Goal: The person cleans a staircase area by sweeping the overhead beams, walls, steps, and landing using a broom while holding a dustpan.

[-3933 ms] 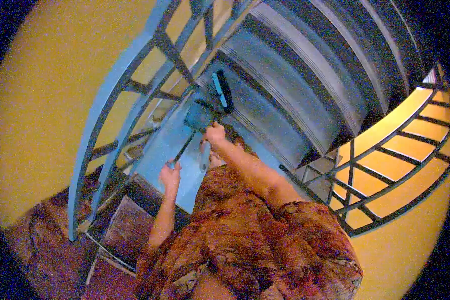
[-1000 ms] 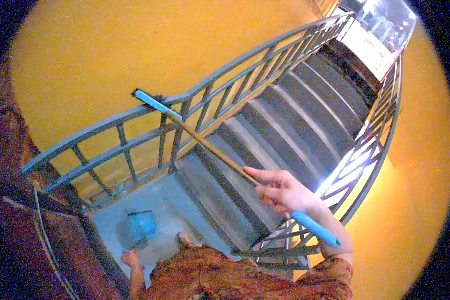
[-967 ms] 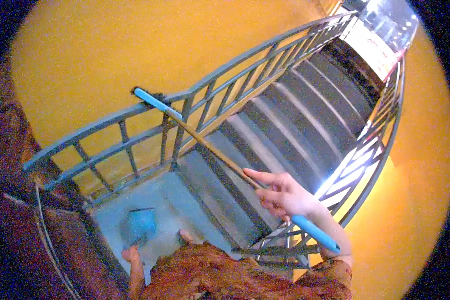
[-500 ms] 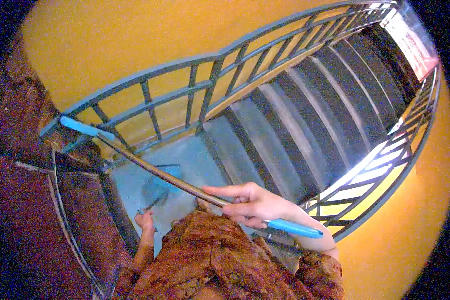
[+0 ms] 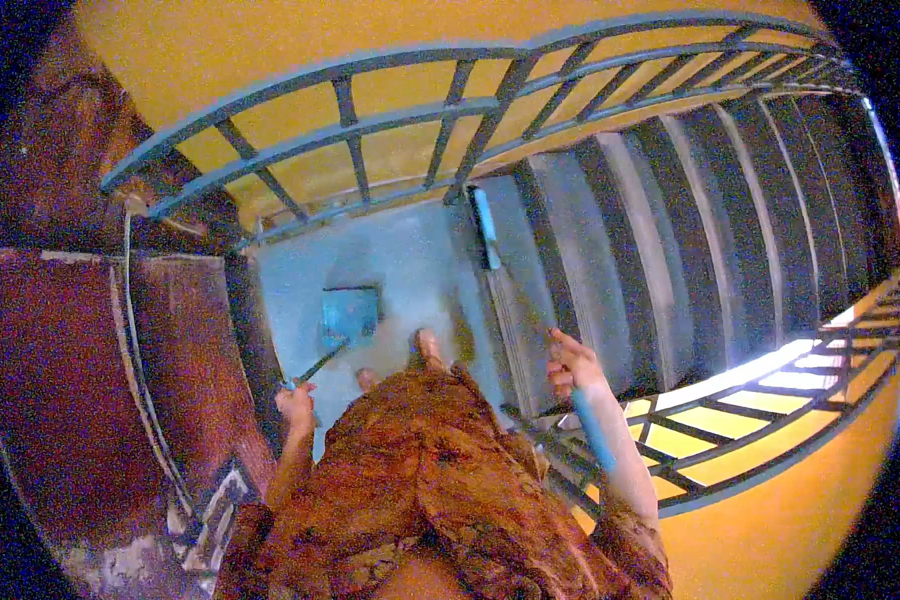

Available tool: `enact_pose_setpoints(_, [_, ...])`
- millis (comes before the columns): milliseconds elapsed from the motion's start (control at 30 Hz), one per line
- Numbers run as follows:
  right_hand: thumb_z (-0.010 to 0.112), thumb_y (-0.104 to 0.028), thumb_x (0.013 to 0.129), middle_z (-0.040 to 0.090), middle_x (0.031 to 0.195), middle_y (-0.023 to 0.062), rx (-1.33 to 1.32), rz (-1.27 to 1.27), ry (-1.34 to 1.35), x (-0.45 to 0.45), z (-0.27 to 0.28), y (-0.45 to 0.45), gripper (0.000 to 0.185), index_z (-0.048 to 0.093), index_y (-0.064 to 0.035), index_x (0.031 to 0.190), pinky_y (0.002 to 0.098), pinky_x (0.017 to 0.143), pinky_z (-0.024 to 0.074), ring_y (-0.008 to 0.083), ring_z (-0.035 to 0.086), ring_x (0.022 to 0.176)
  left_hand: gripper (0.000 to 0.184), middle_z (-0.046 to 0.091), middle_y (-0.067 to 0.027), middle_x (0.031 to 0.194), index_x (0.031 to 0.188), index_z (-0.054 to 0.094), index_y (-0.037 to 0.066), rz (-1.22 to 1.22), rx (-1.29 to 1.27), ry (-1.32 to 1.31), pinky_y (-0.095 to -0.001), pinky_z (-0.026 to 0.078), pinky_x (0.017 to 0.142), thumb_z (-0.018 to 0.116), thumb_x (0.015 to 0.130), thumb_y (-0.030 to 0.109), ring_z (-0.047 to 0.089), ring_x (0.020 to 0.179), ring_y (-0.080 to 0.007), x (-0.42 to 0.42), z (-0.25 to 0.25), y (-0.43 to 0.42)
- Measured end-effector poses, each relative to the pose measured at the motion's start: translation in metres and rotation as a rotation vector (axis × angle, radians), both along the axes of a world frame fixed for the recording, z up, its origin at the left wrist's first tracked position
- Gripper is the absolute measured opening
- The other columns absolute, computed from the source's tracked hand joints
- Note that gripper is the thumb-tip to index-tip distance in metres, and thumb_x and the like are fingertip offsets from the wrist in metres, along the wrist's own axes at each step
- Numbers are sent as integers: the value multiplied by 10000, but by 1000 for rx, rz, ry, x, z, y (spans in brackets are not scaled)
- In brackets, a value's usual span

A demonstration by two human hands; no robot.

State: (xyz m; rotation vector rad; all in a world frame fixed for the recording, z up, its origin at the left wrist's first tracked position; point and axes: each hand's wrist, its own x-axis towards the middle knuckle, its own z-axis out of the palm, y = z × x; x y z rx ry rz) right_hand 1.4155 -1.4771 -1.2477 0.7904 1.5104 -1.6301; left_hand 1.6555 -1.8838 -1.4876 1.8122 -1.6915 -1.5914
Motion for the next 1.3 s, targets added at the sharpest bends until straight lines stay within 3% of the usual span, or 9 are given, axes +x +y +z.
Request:
enact_pose_setpoints(133, [541, -135, 847, 426, 605, 7, -22, -1, -127, -41, -82, 12, 513, 340, -165, 1318, 202, 333, 270, 64, 331, 400, 179, 613, -110, 629, 899, 564, 13, 111, 69, 67, -261, 319, 345, 550, 721, 3, 481, 421, -131, 27, -15, -6])
enact_pose_setpoints(233, [505, -90, 844, 361, 542, -25, -53, 13, -183, -58, -137, 6, 208, 459, -134, 1043, 173, 305, 215, 34, 309, 394, 142, 617, -122, 658, 872, 585, 3, 69, -34, -30, -254, 339, 373, 547, 736, 10, 509, 469, -128, 25, 15, 3])
enact_pose_setpoints(400, [516, -29, 809, 451, 592, 61, 7, -104, -134, -75, -262, -28, 383, 415, -89, 1173, 278, 324, 321, 138, 382, 386, 156, 603, -90, 652, 886, 610, 8, 37, -307, -126, -245, 341, 395, 557, 740, 17, 497, 474, -115, 38, 28, 23])
enact_pose_setpoints(467, [512, -25, 806, 462, 607, 73, 37, -108, -175, -61, -271, -58, 441, 392, -85, 1226, 295, 340, 336, 152, 397, 399, 166, 597, -64, 634, 893, 608, 10, -147, -494, 38, -249, 322, 361, 565, 734, 19, 449, 419, -99, 78, 2, 19])
enact_pose_setpoints(567, [505, -23, 802, 471, 623, 79, 94, -52, -136, -50, -279, -82, 525, 353, -81, 1300, 307, 362, 351, 160, 412, 420, 193, 588, -59, 614, 898, 606, 8, 219, -164, -110, -249, 293, 341, 597, 707, 35, 409, 376, -83, 14, 83, 46])
enact_pose_setpoints(767, [461, -5, 786, 451, 585, 49, 156, 56, 16, -45, -297, -128, 567, 322, -72, 1332, 290, 365, 331, 141, 400, 423, 187, 591, -70, 598, 872, 611, 3, 305, -10, -416, -230, 269, 334, 560, 695, 34, 401, 365, -77, 56, 67, 55])
enact_pose_setpoints(867, [397, 7, 773, 436, 532, 47, 255, 40, 218, -59, -328, -181, 401, 436, -37, 1169, 300, 349, 328, 158, 422, 395, 173, 623, -96, 648, 846, 600, 3, 372, -157, -158, -216, 276, 339, 590, 712, 112, 396, 356, -77, 110, 23, 64])
enact_pose_setpoints(967, [361, 24, 750, 462, 542, 69, 188, -49, 110, -83, -356, -242, 213, 491, -32, 909, 329, 344, 345, 192, 446, 381, 252, 630, -134, 674, 898, 578, -9, 647, 182, 69, -204, 276, 322, 598, 763, 202, 397, 345, -70, 83, 74, 62])
enact_pose_setpoints(1300, [407, 18, 776, 459, 554, 100, 59, 379, -70, 18, -390, -385, 210, 468, -46, 966, 356, 323, 354, 227, 482, 398, 263, 640, -151, 707, 993, 576, -16, 737, 122, -118, -202, 270, 308, 570, 776, 133, 372, 336, -59, 144, 64, 80])
